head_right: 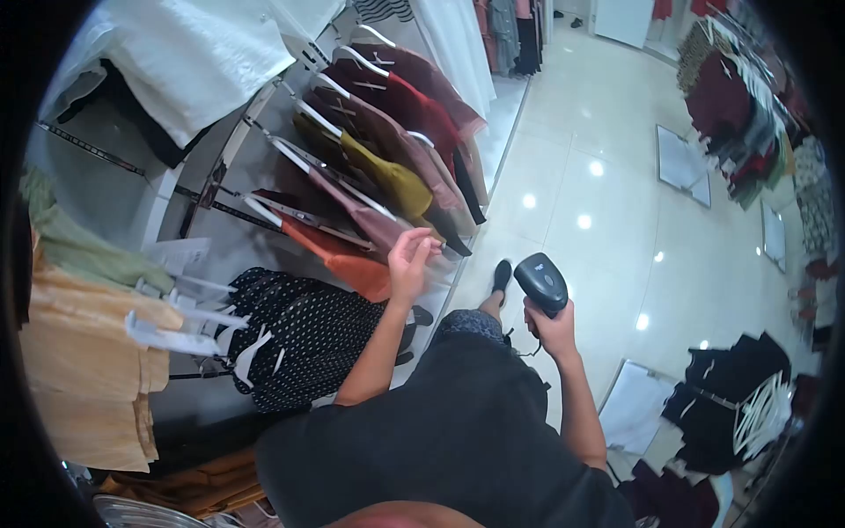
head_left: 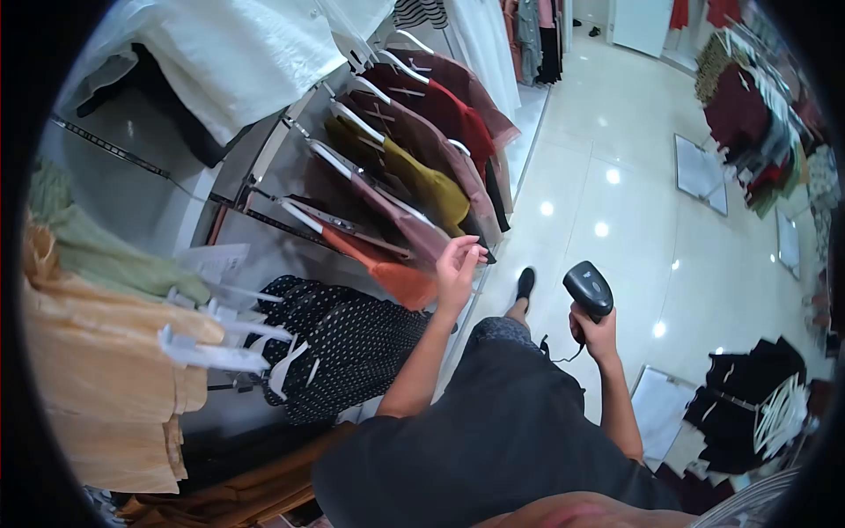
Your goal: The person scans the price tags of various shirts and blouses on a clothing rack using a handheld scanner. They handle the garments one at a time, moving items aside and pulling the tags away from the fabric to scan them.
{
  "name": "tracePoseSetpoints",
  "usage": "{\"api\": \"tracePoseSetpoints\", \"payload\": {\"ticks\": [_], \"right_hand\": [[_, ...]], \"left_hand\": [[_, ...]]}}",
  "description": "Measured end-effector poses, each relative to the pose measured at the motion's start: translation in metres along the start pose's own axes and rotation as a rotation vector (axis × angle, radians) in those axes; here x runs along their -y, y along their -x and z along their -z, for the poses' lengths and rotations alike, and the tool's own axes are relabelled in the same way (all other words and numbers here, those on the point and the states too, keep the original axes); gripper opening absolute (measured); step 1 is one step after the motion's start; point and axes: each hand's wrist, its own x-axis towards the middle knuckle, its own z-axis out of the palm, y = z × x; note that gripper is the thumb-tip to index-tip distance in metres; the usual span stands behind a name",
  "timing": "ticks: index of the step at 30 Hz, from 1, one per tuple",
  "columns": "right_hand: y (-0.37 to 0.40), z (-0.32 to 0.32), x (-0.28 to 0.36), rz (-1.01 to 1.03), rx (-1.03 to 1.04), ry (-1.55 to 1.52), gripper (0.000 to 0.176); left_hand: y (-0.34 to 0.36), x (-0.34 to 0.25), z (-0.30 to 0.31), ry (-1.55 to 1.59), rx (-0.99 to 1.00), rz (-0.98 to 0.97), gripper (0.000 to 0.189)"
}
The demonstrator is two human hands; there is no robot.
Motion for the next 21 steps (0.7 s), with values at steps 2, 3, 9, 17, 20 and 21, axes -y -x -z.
{"api": "tracePoseSetpoints", "payload": {"ticks": [2, 3, 9, 17, 20, 21], "right_hand": [[-0.030, 0.012, 0.002, -0.014, -0.014, 0.017, 0.012], [-0.045, 0.015, 0.008, -0.003, -0.010, 0.004, 0.011], [-0.147, 0.039, 0.053, -0.023, -0.012, 0.282, 0.012], [-0.269, 0.104, 0.091, 0.046, -0.102, 0.271, 0.005], [-0.301, 0.116, 0.094, 0.068, -0.073, 0.173, 0.008], [-0.315, 0.122, 0.093, 0.073, -0.041, 0.161, 0.008]], "left_hand": [[-0.031, 0.015, -0.012, 0.011, -0.021, 0.000, 0.021], [-0.051, 0.022, -0.019, 0.016, -0.016, 0.003, 0.021], [-0.178, 0.061, -0.064, 0.175, -0.077, -0.009, 0.026], [-0.318, 0.053, -0.106, -0.350, -0.309, -0.412, 0.042], [-0.327, 0.037, -0.118, -0.776, -0.529, -0.427, 0.039], [-0.332, 0.043, -0.116, -0.792, -0.544, -0.421, 0.039]]}}
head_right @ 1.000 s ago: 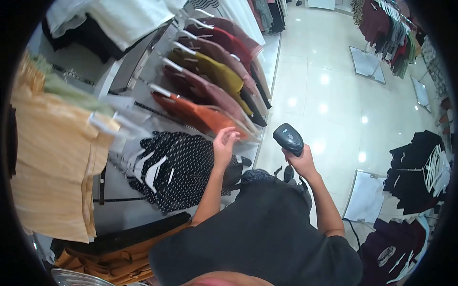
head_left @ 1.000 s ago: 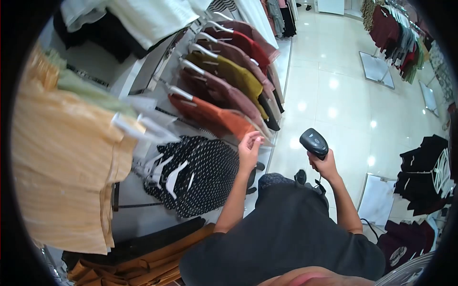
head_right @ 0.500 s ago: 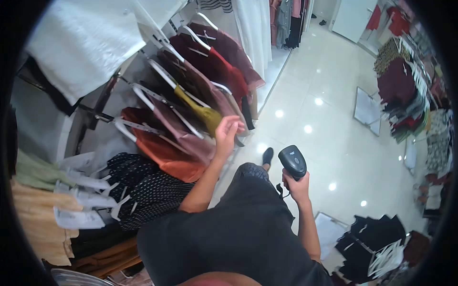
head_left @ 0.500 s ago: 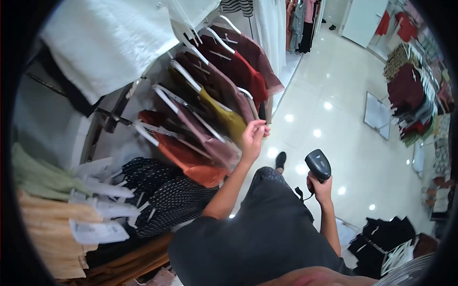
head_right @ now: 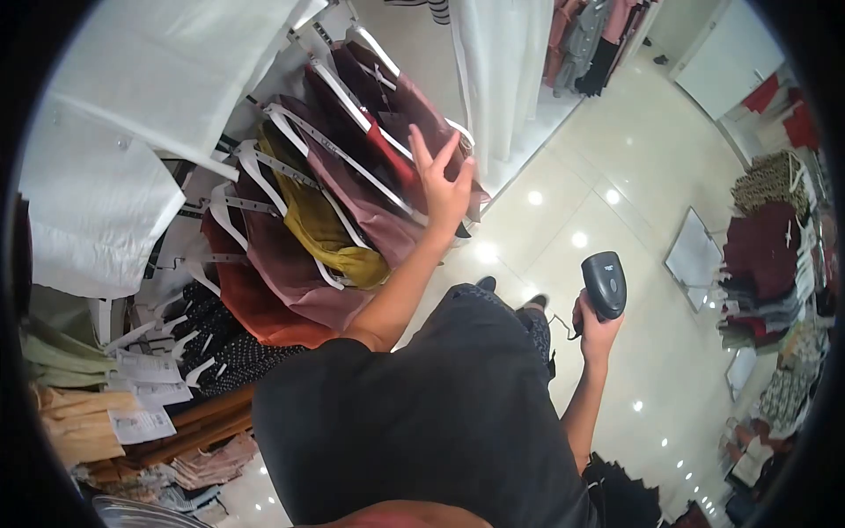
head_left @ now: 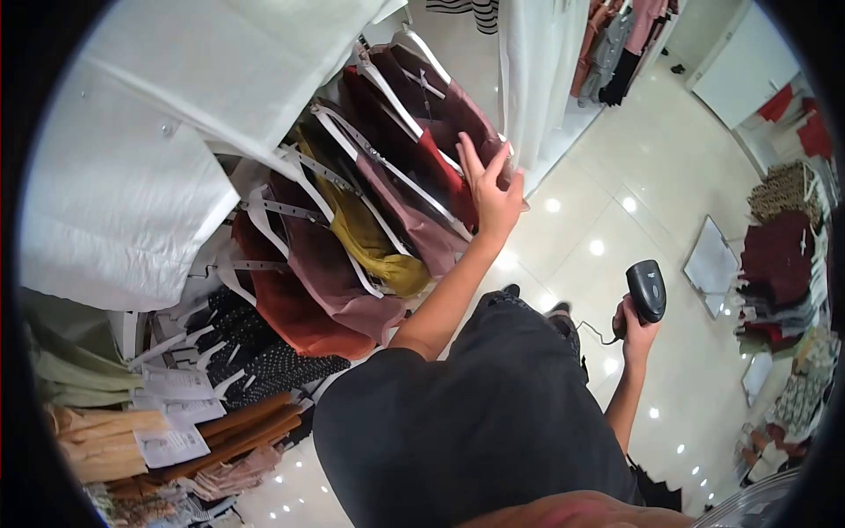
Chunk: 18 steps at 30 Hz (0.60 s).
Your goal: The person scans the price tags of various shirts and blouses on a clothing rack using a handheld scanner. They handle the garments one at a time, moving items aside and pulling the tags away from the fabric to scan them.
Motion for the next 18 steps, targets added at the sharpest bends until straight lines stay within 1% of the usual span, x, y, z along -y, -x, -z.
{"api": "tracePoseSetpoints", "payload": {"ticks": [2, 3, 4, 6, 8, 9, 10, 12, 13, 14, 16, 18], "right_hand": [[-0.032, 0.011, -0.009, -0.021, 0.039, -0.003, 0.008], [-0.045, 0.016, -0.014, -0.045, 0.055, -0.002, 0.008], [-0.060, 0.019, -0.015, -0.058, 0.082, -0.006, 0.008], [-0.090, 0.028, -0.013, -0.060, 0.144, -0.037, 0.009], [-0.120, 0.040, -0.008, -0.086, 0.195, -0.054, 0.009], [-0.135, 0.050, -0.009, -0.057, 0.228, -0.024, 0.009], [-0.148, 0.059, -0.009, -0.030, 0.260, 0.006, 0.008], [-0.171, 0.077, -0.006, -0.050, 0.295, -0.012, 0.008], [-0.183, 0.085, -0.007, -0.083, 0.318, -0.063, 0.008], [-0.194, 0.092, -0.008, -0.118, 0.346, -0.113, 0.007], [-0.219, 0.102, -0.011, -0.117, 0.419, -0.138, 0.007], [-0.243, 0.105, -0.011, -0.154, 0.462, -0.132, 0.008]], "left_hand": [[0.004, 0.026, -0.014, -0.007, 0.030, 0.125, 0.053], [0.009, 0.039, -0.023, 0.048, -0.026, 0.189, 0.058], [0.009, 0.040, -0.020, 0.175, -0.056, 0.262, 0.061], [0.015, 0.030, -0.009, 0.073, -0.215, 0.266, 0.057], [0.034, 0.061, -0.009, 0.118, -0.354, 0.378, 0.053], [0.039, 0.061, -0.009, 0.139, -0.452, 0.363, 0.049], [0.039, 0.054, -0.007, 0.179, -0.484, 0.368, 0.045], [0.036, 0.028, -0.014, 0.161, -0.473, 0.349, 0.042], [0.035, 0.018, -0.025, 0.095, -0.461, 0.361, 0.040], [0.036, 0.017, -0.037, 0.051, -0.380, 0.359, 0.040], [0.029, -0.005, -0.061, 0.095, -0.110, 0.597, 0.042], [0.032, 0.007, -0.075, -0.038, 0.130, 0.331, 0.045]]}}
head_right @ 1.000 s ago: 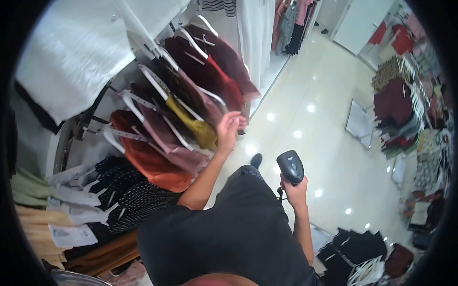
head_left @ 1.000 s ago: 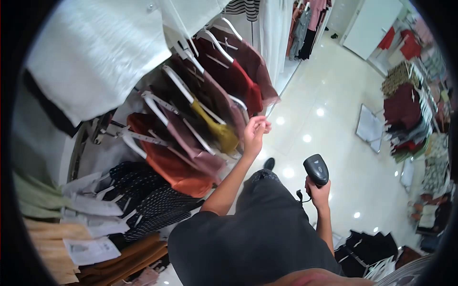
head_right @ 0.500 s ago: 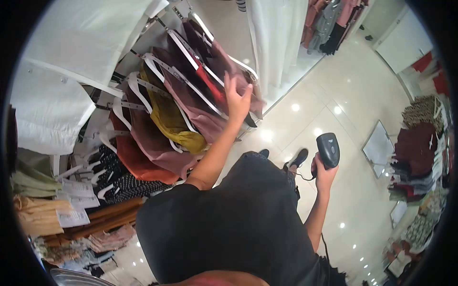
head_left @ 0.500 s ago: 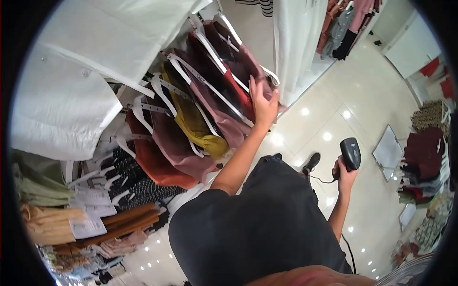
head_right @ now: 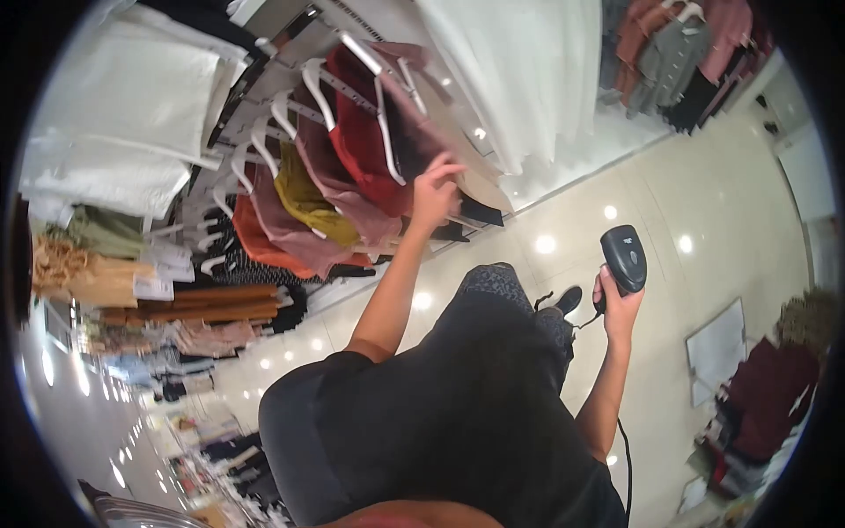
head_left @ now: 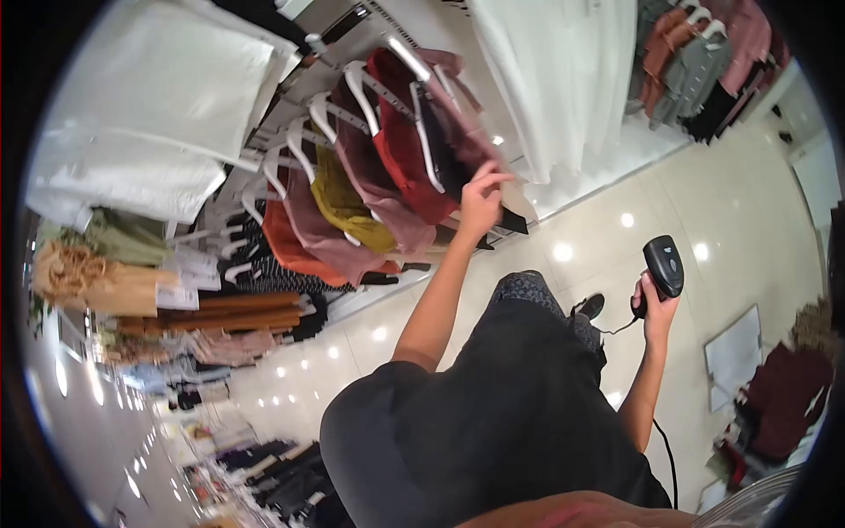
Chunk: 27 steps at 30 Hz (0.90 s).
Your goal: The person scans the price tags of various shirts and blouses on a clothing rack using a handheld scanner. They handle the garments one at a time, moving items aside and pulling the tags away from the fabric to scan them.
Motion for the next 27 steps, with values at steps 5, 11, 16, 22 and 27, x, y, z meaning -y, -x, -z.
{"api": "tracePoseSetpoints", "payload": {"ticks": [5, 11, 16, 22, 27], "right_hand": [[-0.041, 0.006, 0.018, 0.000, 0.213, 0.079, 0.010], [-0.072, -0.022, 0.023, -0.074, 0.448, 0.126, 0.008], [-0.081, -0.085, 0.037, -0.152, 0.669, 0.238, 0.009], [-0.092, -0.169, 0.044, -0.068, 0.765, 0.328, 0.008], [-0.095, -0.235, 0.044, -0.132, 0.708, 0.381, 0.009]], "left_hand": [[-0.007, 0.014, -0.005, 0.632, -0.442, 0.279, 0.020], [-0.069, 0.092, 0.004, 0.496, -0.581, 0.512, 0.045], [-0.130, 0.152, 0.003, 0.090, -0.592, 0.308, 0.085], [-0.141, 0.182, 0.002, 0.132, -0.583, 0.315, 0.051], [-0.088, 0.184, 0.013, 0.634, -0.525, 0.403, 0.032]]}}
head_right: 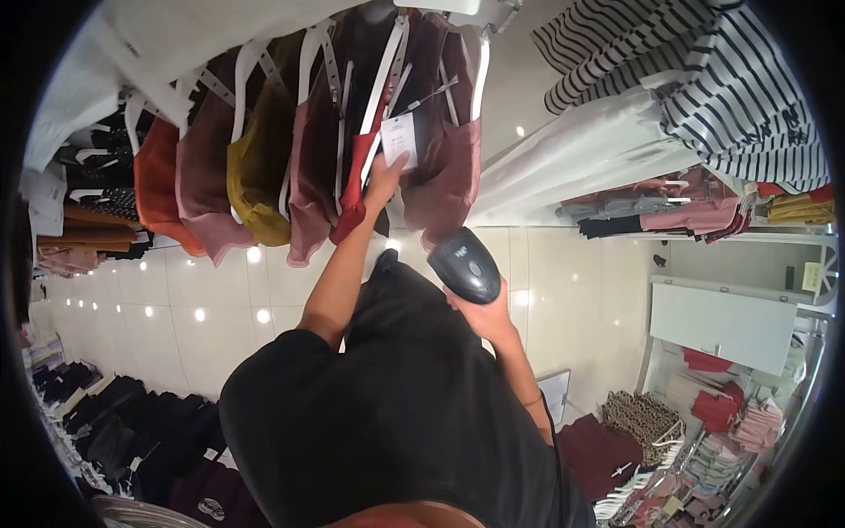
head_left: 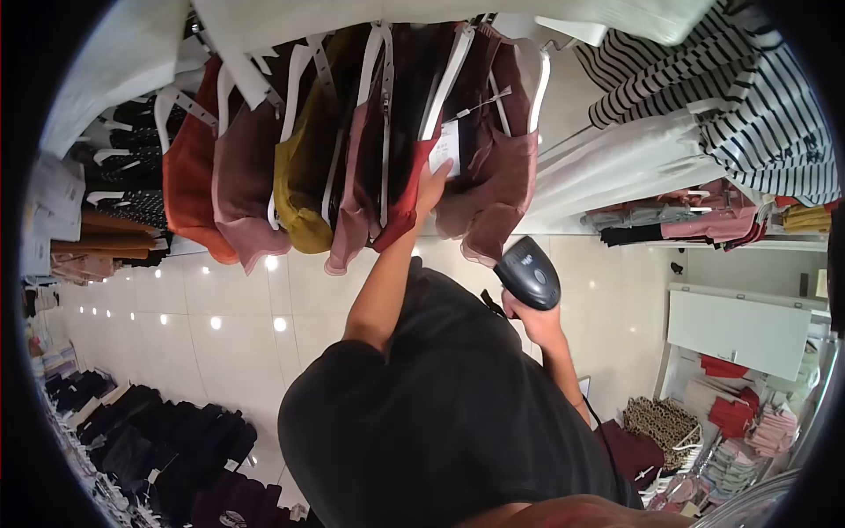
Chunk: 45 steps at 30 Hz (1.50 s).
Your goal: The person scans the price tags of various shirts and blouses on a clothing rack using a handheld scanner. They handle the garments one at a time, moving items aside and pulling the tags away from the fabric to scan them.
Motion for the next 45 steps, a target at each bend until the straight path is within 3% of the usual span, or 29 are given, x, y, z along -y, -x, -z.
{"api": "tracePoseSetpoints", "payload": {"ticks": [1, 2, 3, 5, 9, 10, 11, 13, 14, 16, 19, 23, 25, 27, 29, 31, 33, 34, 35, 38, 40, 41, 42, 43, 45], "right_hand": [[-0.008, -0.007, 0.003, -0.014, -0.006, 0.003, 0.009], [-0.015, -0.014, 0.005, -0.020, 0.007, 0.028, 0.009], [-0.022, -0.019, 0.004, -0.024, 0.022, 0.049, 0.008], [-0.034, -0.027, -0.001, -0.055, 0.025, 0.047, 0.009], [-0.050, -0.042, 0.000, -0.001, -0.035, 0.096, 0.012], [-0.054, -0.042, -0.002, 0.014, -0.022, 0.114, 0.012], [-0.059, -0.042, -0.003, 0.036, -0.007, 0.138, 0.012], [-0.065, -0.047, -0.005, 0.025, -0.013, 0.158, 0.012], [-0.069, -0.051, 0.000, 0.082, -0.040, 0.225, 0.012], [-0.074, -0.057, -0.001, 0.212, -0.080, 0.299, 0.016], [-0.077, -0.054, -0.008, 0.140, -0.068, 0.277, 0.016], [-0.077, -0.049, -0.001, -0.018, -0.033, 0.185, 0.017], [-0.078, -0.047, -0.009, 0.011, -0.019, 0.177, 0.017], [-0.072, -0.039, -0.010, 0.051, -0.014, 0.178, 0.014], [-0.061, -0.028, -0.018, 0.226, 0.028, 0.125, 0.012], [-0.044, -0.019, -0.003, 0.400, -0.019, 0.208, 0.023], [-0.040, 0.003, -0.015, 0.459, 0.067, 0.292, 0.028], [-0.037, 0.008, -0.015, 0.542, -0.021, 0.323, 0.023], [-0.034, 0.013, -0.017, 0.625, -0.104, 0.360, 0.019], [-0.016, 0.034, -0.030, 0.580, -0.266, 0.259, 0.016], [0.002, 0.058, -0.039, 0.409, -0.338, 0.102, 0.020], [0.013, 0.074, -0.046, 0.274, -0.349, -0.006, 0.026], [0.026, 0.080, -0.041, 0.163, -0.554, -0.139, 0.026], [0.035, 0.102, -0.068, 0.162, -0.515, -0.214, 0.026], [0.060, 0.128, -0.089, 0.150, -0.836, -0.347, 0.020]], "left_hand": [[0.019, -0.028, 0.003, 0.180, 0.035, 0.102, 0.033], [0.036, -0.075, 0.010, 0.425, 0.246, 0.300, 0.039], [0.046, -0.085, 0.012, 0.424, 0.244, 0.310, 0.039], [0.059, -0.096, 0.019, 0.614, 0.439, 0.329, 0.043], [0.064, -0.101, 0.017, 0.653, 0.451, 0.244, 0.049], [0.061, -0.095, 0.016, 0.470, 0.320, 0.240, 0.049], [0.060, -0.091, 0.010, 0.450, 0.320, 0.231, 0.049], [0.067, -0.101, -0.001, -0.313, -0.019, -0.508, 0.055], [0.071, -0.107, 0.001, -0.321, -0.019, -0.513, 0.055], [0.080, -0.120, 0.001, -0.769, -0.140, -0.470, 0.074], [0.076, -0.117, 0.010, -0.601, -0.135, -0.449, 0.069], [0.076, -0.109, 0.016, -0.607, -0.098, -0.400, 0.071], [0.075, -0.102, 0.014, -0.572, -0.098, -0.515, 0.075], [0.073, -0.096, 0.010, -0.614, -0.105, -0.444, 0.086], [0.078, -0.082, 0.007, -0.661, -0.013, -0.300, 0.088], [0.077, -0.045, 0.028, -1.001, 0.280, -0.306, 0.086], [0.064, 0.045, 0.078, -0.867, 0.859, -0.024, 0.079], [0.078, -0.005, 0.067, -1.042, 1.087, 0.198, 0.073], [0.088, -0.024, 0.062, -0.914, 1.163, 0.191, 0.067], [0.096, -0.036, 0.036, -1.140, 1.294, 0.218, 0.066], [0.112, -0.067, -0.016, -1.504, 1.168, 0.383, 0.065], [0.115, -0.063, -0.039, -1.527, 1.181, 0.366, 0.065], [0.117, -0.059, -0.061, -1.429, 1.311, 0.249, 0.066], [0.121, -0.055, -0.082, -1.327, 1.436, 0.133, 0.067], [0.132, -0.008, -0.112, -1.162, 1.435, 0.018, 0.064]]}}
